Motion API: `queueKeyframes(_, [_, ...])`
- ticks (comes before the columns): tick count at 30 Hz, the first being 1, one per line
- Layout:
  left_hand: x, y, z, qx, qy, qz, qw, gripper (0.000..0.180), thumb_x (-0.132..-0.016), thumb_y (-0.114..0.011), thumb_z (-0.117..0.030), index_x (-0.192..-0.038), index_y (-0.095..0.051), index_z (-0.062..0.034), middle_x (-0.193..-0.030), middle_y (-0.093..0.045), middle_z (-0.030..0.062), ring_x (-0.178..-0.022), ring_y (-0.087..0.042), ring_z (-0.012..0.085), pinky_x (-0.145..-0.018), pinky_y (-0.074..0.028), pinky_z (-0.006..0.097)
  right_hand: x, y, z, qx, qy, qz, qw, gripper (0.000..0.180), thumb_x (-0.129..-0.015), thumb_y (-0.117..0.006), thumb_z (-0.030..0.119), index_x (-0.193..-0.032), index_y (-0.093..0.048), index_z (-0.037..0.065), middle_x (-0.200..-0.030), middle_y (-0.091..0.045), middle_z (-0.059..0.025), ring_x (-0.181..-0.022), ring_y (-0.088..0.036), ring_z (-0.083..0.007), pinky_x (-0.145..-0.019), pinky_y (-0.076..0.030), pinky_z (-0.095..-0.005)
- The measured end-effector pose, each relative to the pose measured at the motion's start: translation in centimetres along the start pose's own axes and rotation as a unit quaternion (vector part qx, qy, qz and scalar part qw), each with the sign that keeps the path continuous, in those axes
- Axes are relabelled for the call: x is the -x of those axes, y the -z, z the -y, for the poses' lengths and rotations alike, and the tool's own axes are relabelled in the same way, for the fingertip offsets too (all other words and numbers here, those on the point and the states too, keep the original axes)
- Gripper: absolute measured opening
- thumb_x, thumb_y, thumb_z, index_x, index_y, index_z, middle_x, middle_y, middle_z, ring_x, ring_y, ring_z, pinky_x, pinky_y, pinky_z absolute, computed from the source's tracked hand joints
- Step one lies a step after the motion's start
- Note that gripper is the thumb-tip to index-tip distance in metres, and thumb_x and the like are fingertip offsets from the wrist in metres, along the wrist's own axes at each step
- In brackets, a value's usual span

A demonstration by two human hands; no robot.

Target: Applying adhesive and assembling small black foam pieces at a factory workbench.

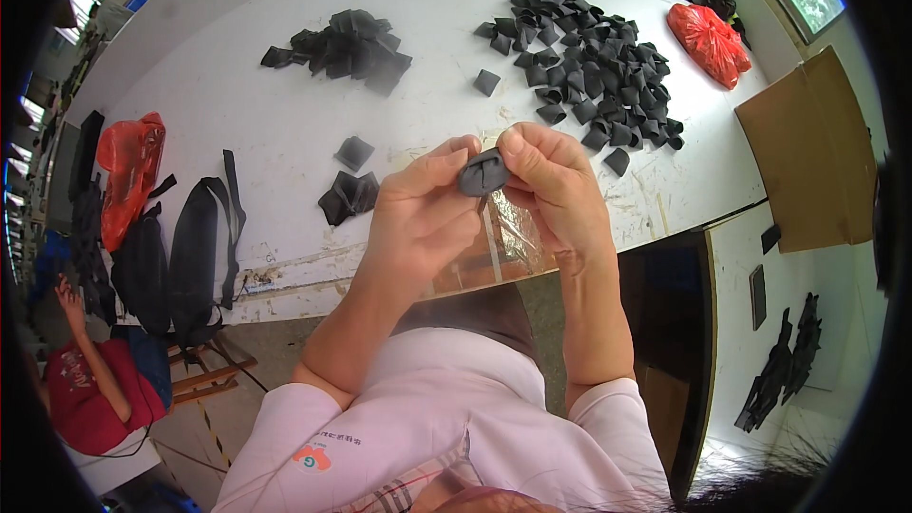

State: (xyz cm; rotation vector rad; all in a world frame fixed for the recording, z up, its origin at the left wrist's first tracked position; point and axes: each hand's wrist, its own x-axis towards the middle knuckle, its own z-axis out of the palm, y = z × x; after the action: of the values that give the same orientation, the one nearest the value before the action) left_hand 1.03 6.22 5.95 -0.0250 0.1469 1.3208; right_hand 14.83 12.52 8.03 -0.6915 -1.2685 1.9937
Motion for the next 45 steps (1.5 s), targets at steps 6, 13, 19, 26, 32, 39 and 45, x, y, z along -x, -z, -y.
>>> queueKeyframes(6, [0.4,1.5,0.9,-0.352,-0.132,-0.09,0.922,0.024,-0.084,-0.052,-0.007,-0.107,-0.048,-0.0005,-0.082,-0.058,0.0054,-0.046,-0.041,0.0024,-0.039,-0.03,0.015,0.0,2.1,-3.5,0.04,0.008,0.04,0.998,0.029,-0.087,-0.053,0.03,-0.073,-0.054,0.004,-0.061,-0.043,0.0044,-0.053,-0.037,-0.0033,-0.045,-0.028,-0.0172])
queueKeyframes(13, [-0.6,-0.1,0.7,-0.682,-0.354,0.081,0.634,0.016,-0.079,-0.057,0.0,-0.094,-0.06,-0.003,-0.097,-0.056,0.0054,-0.081,-0.054,0.0122,-0.07,-0.044,0.023,1.8,0.9,-3.6,0.35,0.342,-0.101,0.867,0.032,-0.076,-0.065,0.024,-0.098,-0.055,0.002,-0.086,-0.053,-0.007,-0.061,-0.049,-0.0121,-0.048,-0.039,-0.0224])
queueKeyframes(19, [-0.2,1.4,0.5,-0.271,-0.281,0.083,0.917,0.01,-0.082,-0.057,-0.011,-0.09,-0.057,-0.0053,-0.092,-0.053,0.0069,-0.093,-0.049,0.0219,-0.085,-0.04,0.035,2.1,-0.9,-2.7,0.338,0.315,-0.143,0.875,0.02,-0.068,-0.071,0.008,-0.083,-0.059,0.003,-0.073,-0.055,-0.004,-0.054,-0.049,-0.0089,-0.046,-0.039,-0.0214])
queueKeyframes(26, [0.0,2.4,0.8,-0.288,-0.267,0.059,0.918,0.012,-0.083,-0.056,-0.012,-0.092,-0.057,-0.0049,-0.089,-0.054,0.0065,-0.091,-0.049,0.0194,-0.085,-0.039,0.033,1.8,-0.4,-3.6,0.398,0.354,-0.157,0.832,0.011,-0.069,-0.064,-0.001,-0.078,-0.058,0.001,-0.069,-0.053,-0.0079,-0.056,-0.049,-0.0185,-0.048,-0.039,-0.0279])
queueKeyframes(32, [0.7,1.9,0.6,-0.457,-0.302,-0.01,0.836,0.014,-0.083,-0.054,-0.003,-0.095,-0.057,-0.0003,-0.091,-0.057,0.0063,-0.087,-0.052,0.0126,-0.082,-0.042,0.027,1.6,-0.6,-3.9,0.445,0.374,-0.162,0.797,0.012,-0.067,-0.061,-0.004,-0.077,-0.056,0.0,-0.069,-0.052,-0.0096,-0.061,-0.049,-0.0231,-0.051,-0.039,-0.0309])
queueKeyframes(39, [0.7,3.1,0.0,-0.609,-0.224,-0.099,0.754,0.008,-0.08,-0.06,-0.005,-0.084,-0.06,0.0023,-0.074,-0.059,0.001,-0.066,-0.054,0.0049,-0.061,-0.046,0.018,1.5,-0.5,-3.1,0.441,0.319,-0.12,0.83,0.009,-0.072,-0.061,-0.002,-0.079,-0.056,0.0,-0.066,-0.051,-0.0076,-0.059,-0.048,-0.0177,-0.049,-0.037,-0.0277])
queueKeyframes(45, [-1.0,8.1,-7.2,-0.792,-0.36,-0.298,0.394,0.027,-0.072,-0.054,0.002,-0.099,-0.054,-0.0027,-0.086,-0.056,0.0136,-0.072,-0.055,0.0271,-0.066,-0.045,0.033,-1.3,2.8,1.9,0.036,0.202,-0.272,0.94,0.026,-0.087,-0.053,0.022,-0.085,-0.059,-0.003,-0.068,-0.053,-0.0013,-0.054,-0.045,-0.0073,-0.047,-0.035,-0.0195])
